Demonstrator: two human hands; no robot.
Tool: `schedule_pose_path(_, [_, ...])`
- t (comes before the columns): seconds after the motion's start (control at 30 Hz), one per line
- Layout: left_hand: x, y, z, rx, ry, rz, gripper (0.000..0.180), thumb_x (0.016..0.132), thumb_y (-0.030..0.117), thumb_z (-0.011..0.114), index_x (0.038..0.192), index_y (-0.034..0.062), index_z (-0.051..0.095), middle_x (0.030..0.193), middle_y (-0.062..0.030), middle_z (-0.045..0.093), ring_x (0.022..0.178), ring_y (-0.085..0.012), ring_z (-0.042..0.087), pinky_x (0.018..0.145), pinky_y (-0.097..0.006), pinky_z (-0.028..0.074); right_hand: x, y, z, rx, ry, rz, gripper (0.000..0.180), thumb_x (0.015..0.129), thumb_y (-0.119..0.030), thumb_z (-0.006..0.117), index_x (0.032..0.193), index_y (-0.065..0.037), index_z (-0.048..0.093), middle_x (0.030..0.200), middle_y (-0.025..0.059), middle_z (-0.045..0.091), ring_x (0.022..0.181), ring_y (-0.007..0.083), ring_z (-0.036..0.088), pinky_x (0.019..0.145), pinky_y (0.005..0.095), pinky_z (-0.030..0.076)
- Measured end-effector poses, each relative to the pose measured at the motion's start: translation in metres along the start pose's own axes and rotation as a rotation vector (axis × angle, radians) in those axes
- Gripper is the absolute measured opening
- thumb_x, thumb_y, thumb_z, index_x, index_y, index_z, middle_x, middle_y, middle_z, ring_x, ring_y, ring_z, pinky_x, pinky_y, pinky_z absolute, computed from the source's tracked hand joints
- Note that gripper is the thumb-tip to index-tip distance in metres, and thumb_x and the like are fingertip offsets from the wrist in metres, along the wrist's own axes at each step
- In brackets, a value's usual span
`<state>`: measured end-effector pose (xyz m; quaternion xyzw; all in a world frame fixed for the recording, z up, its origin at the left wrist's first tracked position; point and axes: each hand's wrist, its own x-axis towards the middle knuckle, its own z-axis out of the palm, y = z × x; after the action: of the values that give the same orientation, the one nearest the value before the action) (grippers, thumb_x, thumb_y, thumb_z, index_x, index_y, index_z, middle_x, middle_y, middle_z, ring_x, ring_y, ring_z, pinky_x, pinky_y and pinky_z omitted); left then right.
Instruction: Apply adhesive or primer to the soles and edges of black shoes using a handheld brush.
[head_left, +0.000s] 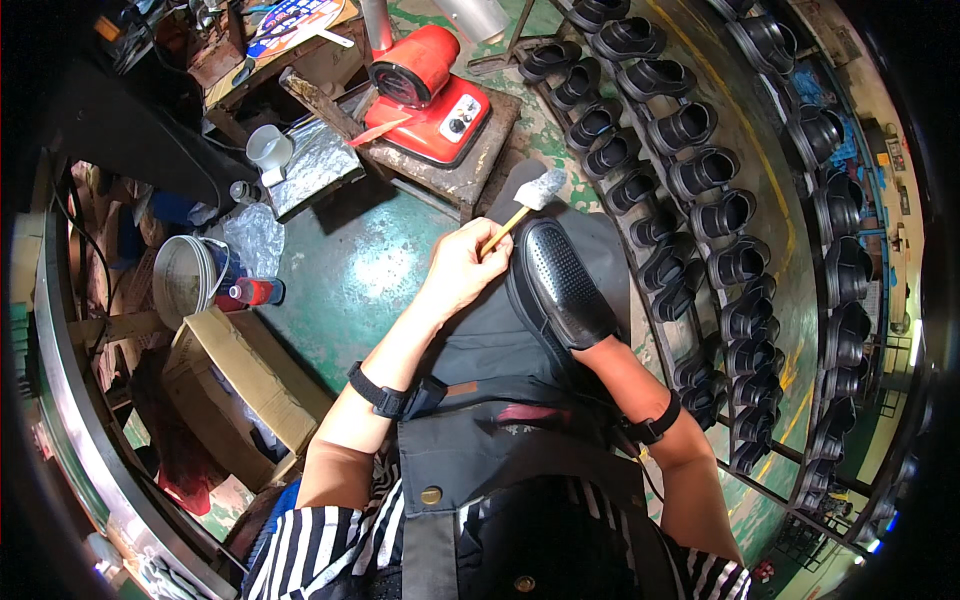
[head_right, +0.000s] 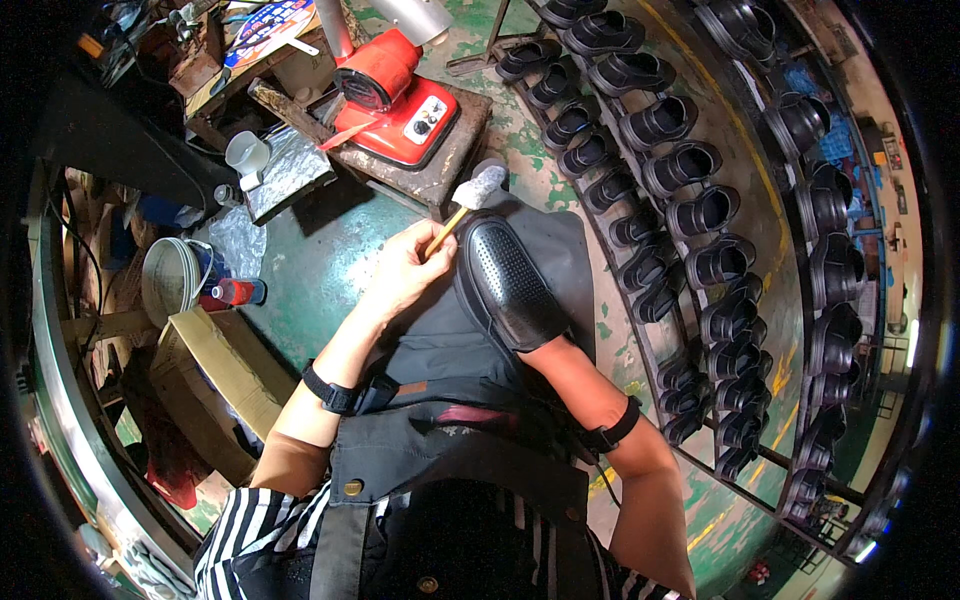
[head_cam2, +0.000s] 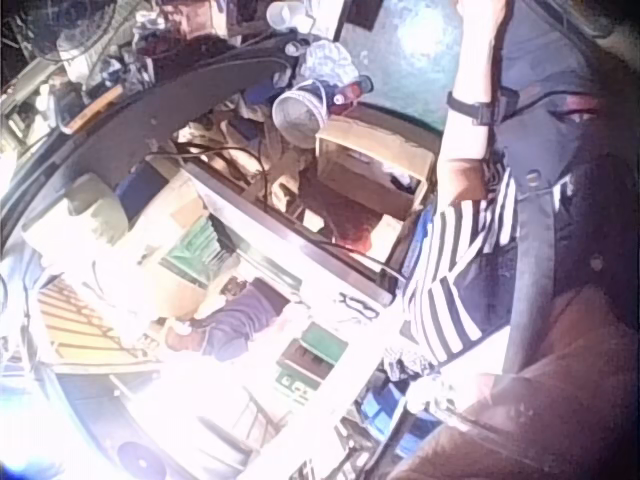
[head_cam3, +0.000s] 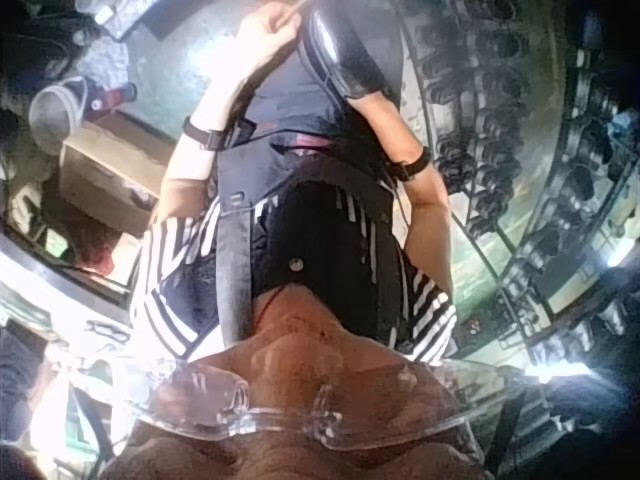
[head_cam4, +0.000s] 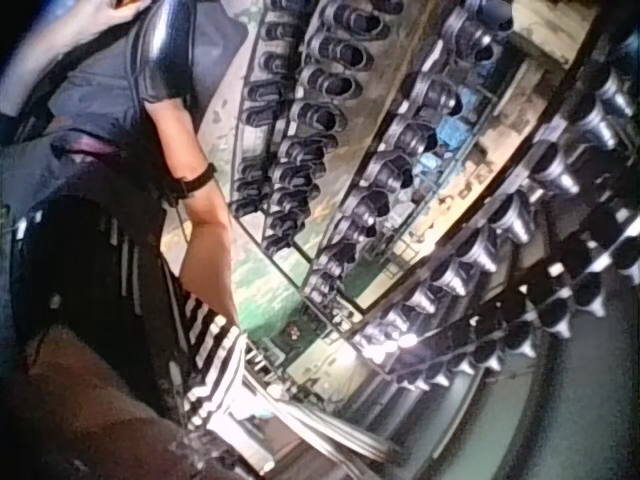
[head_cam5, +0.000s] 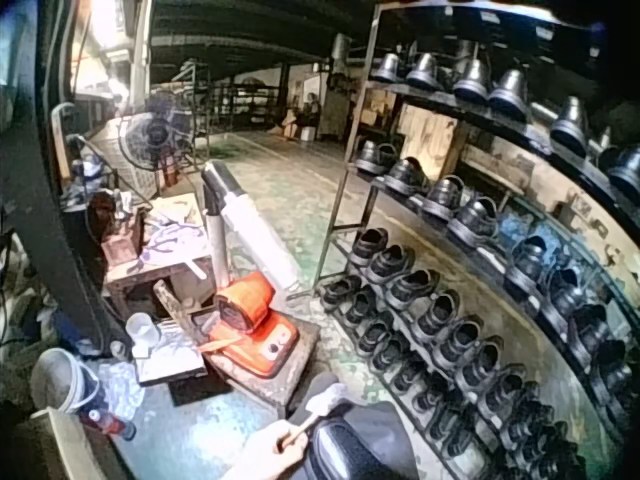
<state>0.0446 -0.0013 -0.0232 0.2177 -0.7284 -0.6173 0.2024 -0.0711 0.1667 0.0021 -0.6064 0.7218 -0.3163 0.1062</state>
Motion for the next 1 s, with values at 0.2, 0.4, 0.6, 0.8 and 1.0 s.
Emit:
schedule_pose_path(0.2, [0.0,0.002,0.0,-0.024,0.007,-0.04,0.01,0.081,0.01,0.066,0.085,0.0024,0.061,0.075,-0.0022,0.056,0.066,-0.0081,0.05,0.06,-0.025,0.042,0.0,0.003,0.002,-0.008,-0.018,0.03,0.05,0.09,-0.003,0.056,0.138,0.005,0.044,0.138,0.0255,0.047,0.133,0.0367,0.043,0.115,0.0429,0.031])
schedule_pose_path(0.4, [-0.001,-0.001,-0.001,-0.064,-0.001,-0.066,0.009,0.08,0.01,0.066,0.084,0.0025,0.061,0.072,-0.0003,0.054,0.064,-0.0062,0.048,0.059,-0.024,0.041,0.0,0.001,0.0,-0.102,-0.025,0.0,0.045,0.093,-0.005,0.052,0.137,0.004,0.045,0.138,0.0236,0.048,0.131,0.0338,0.046,0.113,0.0404,0.034])
schedule_pose_path(0.6, [-0.002,-0.003,0.001,-0.315,0.015,-0.146,0.011,0.088,0.012,0.064,0.083,0.0027,0.061,0.072,0.0025,0.054,0.064,-0.0048,0.048,0.058,-0.023,0.04,0.003,-0.002,-0.007,-0.092,-0.029,0.011,0.043,0.094,-0.004,0.051,0.135,0.004,0.045,0.136,0.0225,0.048,0.129,0.0327,0.046,0.112,0.0399,0.034])
schedule_pose_path(0.8, [-0.005,0.004,-0.011,-0.183,0.047,-0.423,0.012,0.093,0.012,0.064,0.087,0.0027,0.058,0.072,0.0028,0.055,0.065,-0.0039,0.047,0.059,-0.02,0.04,0.009,0.009,-0.021,0.132,0.037,0.095,0.041,0.094,-0.004,0.051,0.134,0.003,0.045,0.134,0.0214,0.049,0.127,0.0316,0.046,0.111,0.0395,0.035])
schedule_pose_path(1.0, [-0.012,0.008,0.005,-0.072,0.177,-0.079,0.018,0.091,0.016,0.069,0.087,0.0047,0.056,0.068,0.0029,0.051,0.063,-0.0056,0.044,0.058,-0.024,0.037,0.01,0.024,-0.034,0.334,0.132,0.228,0.039,0.094,-0.004,0.05,0.132,0.003,0.045,0.131,0.0203,0.049,0.125,0.0305,0.047,0.11,0.039,0.036])
